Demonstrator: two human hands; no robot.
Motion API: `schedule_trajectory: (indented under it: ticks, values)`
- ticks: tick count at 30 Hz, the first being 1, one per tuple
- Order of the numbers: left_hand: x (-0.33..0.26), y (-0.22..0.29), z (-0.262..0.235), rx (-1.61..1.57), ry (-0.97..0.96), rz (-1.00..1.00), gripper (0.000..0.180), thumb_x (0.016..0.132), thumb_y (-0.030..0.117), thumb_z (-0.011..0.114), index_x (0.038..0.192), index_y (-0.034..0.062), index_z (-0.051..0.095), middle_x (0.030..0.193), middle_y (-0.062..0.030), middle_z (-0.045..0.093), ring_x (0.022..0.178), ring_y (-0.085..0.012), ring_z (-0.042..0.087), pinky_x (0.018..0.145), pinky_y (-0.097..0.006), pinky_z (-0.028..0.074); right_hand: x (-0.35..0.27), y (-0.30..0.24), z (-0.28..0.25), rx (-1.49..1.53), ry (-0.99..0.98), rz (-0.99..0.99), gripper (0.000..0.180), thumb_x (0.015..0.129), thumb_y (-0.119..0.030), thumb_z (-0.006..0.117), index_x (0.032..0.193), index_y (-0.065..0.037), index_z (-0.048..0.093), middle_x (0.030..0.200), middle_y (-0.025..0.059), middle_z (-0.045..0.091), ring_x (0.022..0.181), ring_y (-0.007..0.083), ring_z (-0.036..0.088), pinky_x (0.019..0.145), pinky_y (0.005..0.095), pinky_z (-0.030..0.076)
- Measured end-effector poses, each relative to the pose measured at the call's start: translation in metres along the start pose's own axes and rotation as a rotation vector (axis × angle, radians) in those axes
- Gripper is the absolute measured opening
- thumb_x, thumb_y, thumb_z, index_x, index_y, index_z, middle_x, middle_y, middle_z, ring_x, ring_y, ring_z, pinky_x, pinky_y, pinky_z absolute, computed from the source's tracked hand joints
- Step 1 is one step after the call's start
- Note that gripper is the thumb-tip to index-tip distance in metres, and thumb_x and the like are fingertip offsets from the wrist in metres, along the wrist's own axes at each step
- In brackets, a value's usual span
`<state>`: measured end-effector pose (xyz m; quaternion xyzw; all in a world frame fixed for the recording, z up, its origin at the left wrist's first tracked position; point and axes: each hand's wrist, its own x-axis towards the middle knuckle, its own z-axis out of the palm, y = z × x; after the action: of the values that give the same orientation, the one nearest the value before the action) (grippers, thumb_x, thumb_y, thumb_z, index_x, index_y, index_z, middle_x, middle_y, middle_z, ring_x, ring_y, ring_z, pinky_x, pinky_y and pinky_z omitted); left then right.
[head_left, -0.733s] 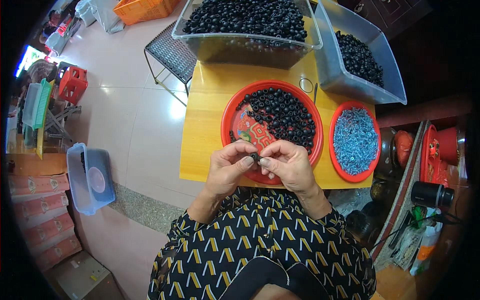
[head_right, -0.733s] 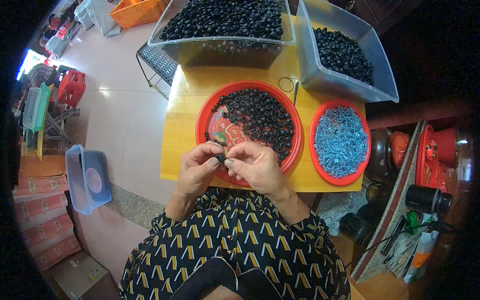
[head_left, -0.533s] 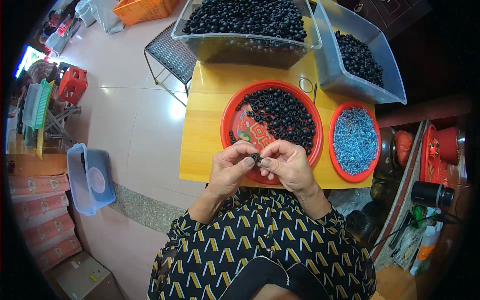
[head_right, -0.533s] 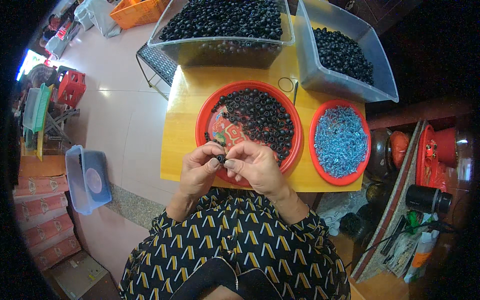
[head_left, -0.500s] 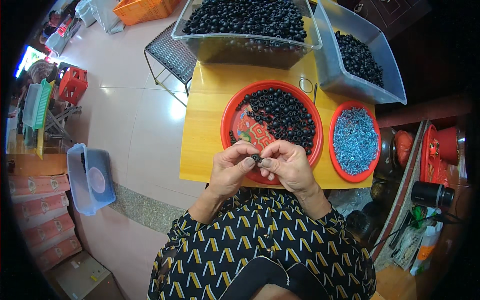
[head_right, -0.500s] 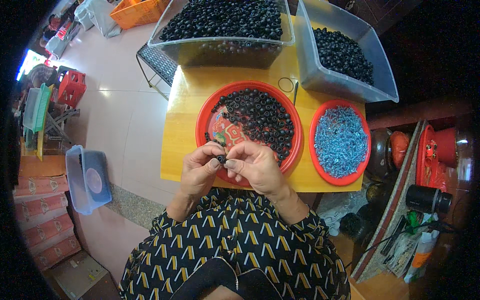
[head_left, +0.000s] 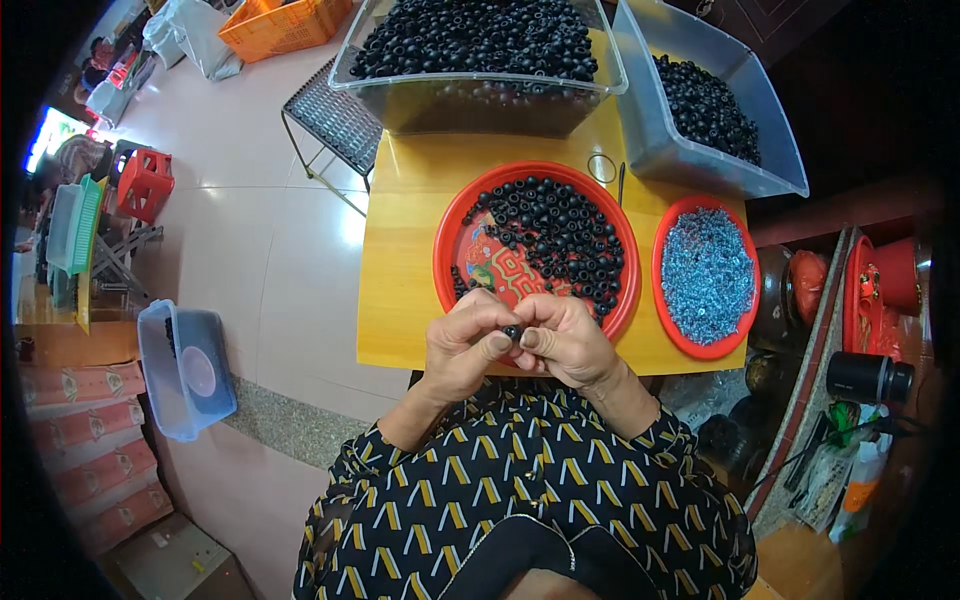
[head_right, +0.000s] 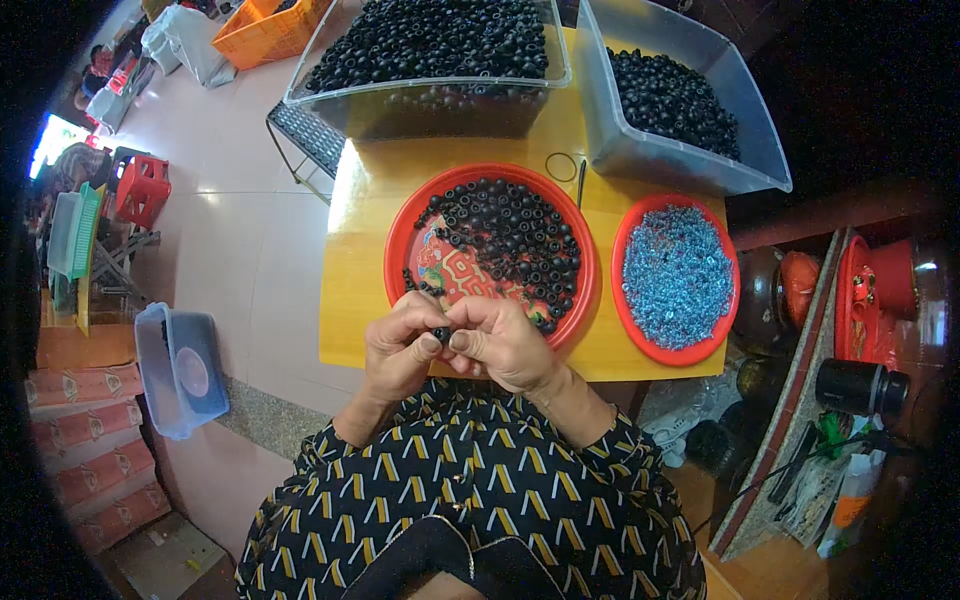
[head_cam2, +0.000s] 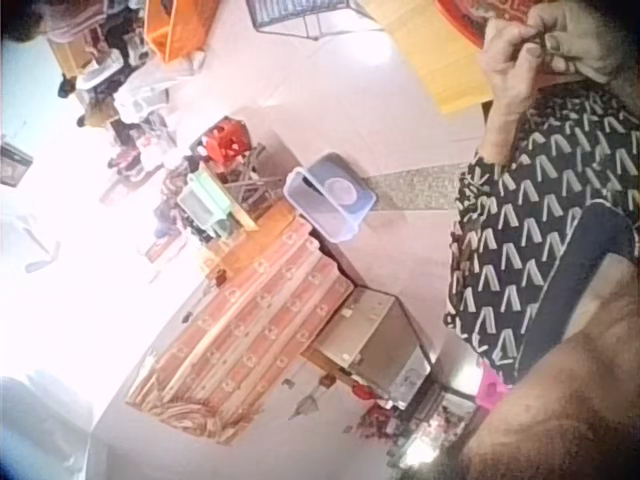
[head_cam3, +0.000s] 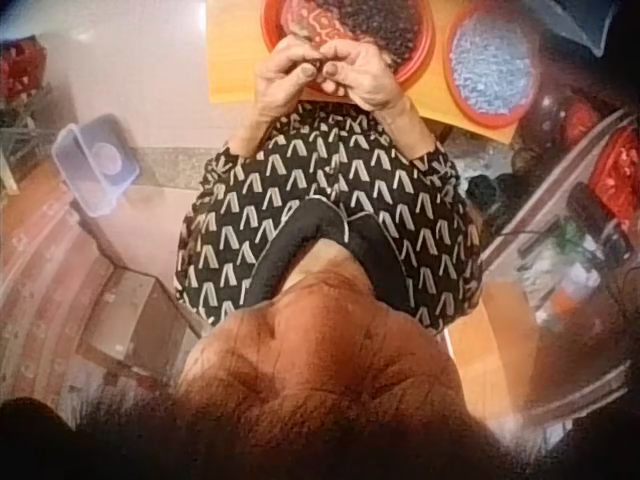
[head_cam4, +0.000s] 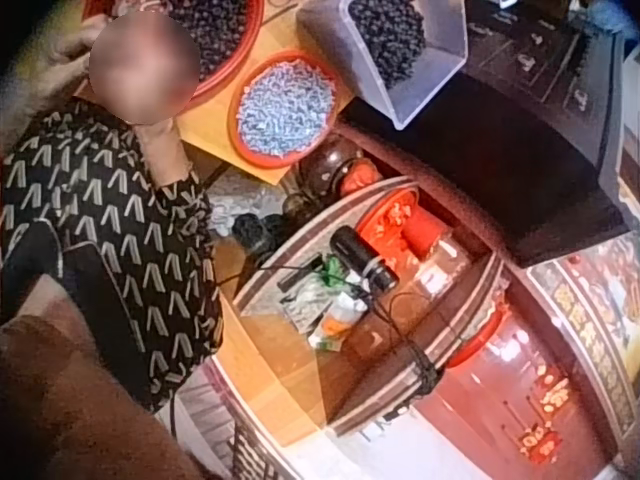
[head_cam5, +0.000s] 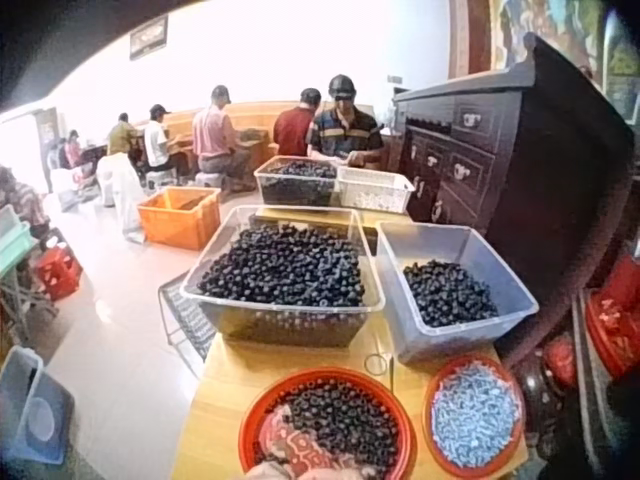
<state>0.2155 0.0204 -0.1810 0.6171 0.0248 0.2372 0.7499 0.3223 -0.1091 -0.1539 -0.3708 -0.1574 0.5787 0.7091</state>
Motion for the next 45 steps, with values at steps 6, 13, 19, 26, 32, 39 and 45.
schedule_trajectory:
  ticks: [6, 13, 19, 26, 32, 39, 45]
  values:
    - [0.003, -0.003, 0.005, 0.079, -0.044, 0.02, 0.019, 0.085, 0.016, 0.063, 0.094, -0.0008, 0.063, 0.082, -0.0066, 0.055, 0.076, -0.0147, 0.052, 0.071, -0.026, 0.042, -0.002, -0.001, -0.007, -0.015, 0.027, 0.026, 0.014, 0.088, -0.014, 0.059, 0.093, -0.002, 0.057, 0.069, -0.0005, 0.055, 0.056, 0.0026, 0.049, 0.046, 0.0148, 0.036]
    - [0.004, 0.01, 0.004, -0.263, 0.218, -0.129, 0.027, 0.087, 0.011, 0.061, 0.109, -0.0034, 0.058, 0.085, -0.0001, 0.053, 0.079, -0.0086, 0.049, 0.071, -0.022, 0.041, 0.005, -0.053, -0.008, -0.262, 0.15, -0.009, 0.021, 0.086, -0.012, 0.059, 0.104, -0.001, 0.055, 0.079, 0.0061, 0.063, 0.062, 0.009, 0.058, 0.05, 0.0187, 0.043]
    - [0.003, 0.012, -0.037, 0.295, 0.311, -0.091, 0.021, 0.086, 0.004, 0.059, 0.105, -0.0042, 0.059, 0.087, -0.0029, 0.055, 0.078, -0.0111, 0.05, 0.071, -0.023, 0.041, 0.006, -0.166, -0.058, 0.083, 0.349, -0.578, 0.032, 0.095, -0.023, 0.045, 0.102, 0.006, 0.056, 0.082, 0.0066, 0.059, 0.067, 0.0089, 0.048, 0.059, 0.0202, 0.039]
    - [-0.003, 0.004, -0.043, 0.643, 0.212, -0.022, 0.013, 0.074, -0.005, 0.063, 0.087, -0.0036, 0.062, 0.075, -0.0083, 0.055, 0.071, -0.0168, 0.055, 0.064, -0.027, 0.044, 0.011, -0.051, -0.028, -0.976, 0.343, -0.288, 0.013, 0.082, -0.008, 0.06, 0.093, -0.001, 0.063, 0.08, 0.0075, 0.063, 0.067, 0.0156, 0.06, 0.059, 0.028, 0.048]
    - [0.007, 0.01, -0.042, 0.634, 0.213, -0.045, 0.012, 0.075, -0.004, 0.062, 0.087, -0.0037, 0.062, 0.074, -0.0066, 0.055, 0.07, -0.0139, 0.052, 0.063, -0.025, 0.042, 0.03, 0.009, -0.006, -1.623, 0.066, -0.563, 0.007, 0.071, 0.0, 0.055, 0.077, 0.0, 0.055, 0.077, 0.0147, 0.053, 0.079, 0.0316, 0.055, 0.068, 0.0405, 0.047]
    - [0.015, 0.01, -0.041, 0.655, 0.195, -0.044, 0.011, 0.075, -0.006, 0.061, 0.086, -0.0029, 0.062, 0.07, -0.0092, 0.054, 0.065, -0.0175, 0.053, 0.06, -0.027, 0.042, 0.034, 0.021, -0.003, -1.709, 0.094, -0.511, 0.003, 0.073, -0.002, 0.051, 0.076, -0.001, 0.052, 0.078, 0.0154, 0.051, 0.08, 0.0317, 0.054, 0.068, 0.0409, 0.046]
    - [0.06, 0.001, -0.038, 0.899, 0.071, 0.265, 0.015, 0.068, -0.002, 0.066, 0.082, 0.0008, 0.062, 0.079, -0.0116, 0.057, 0.073, -0.0273, 0.055, 0.064, -0.035, 0.045, 0.033, 0.022, 0.001, -1.719, 0.155, -0.505, 0.011, 0.068, 0.001, 0.053, 0.079, -0.001, 0.053, 0.077, 0.0154, 0.049, 0.078, 0.0323, 0.053, 0.067, 0.041, 0.046]
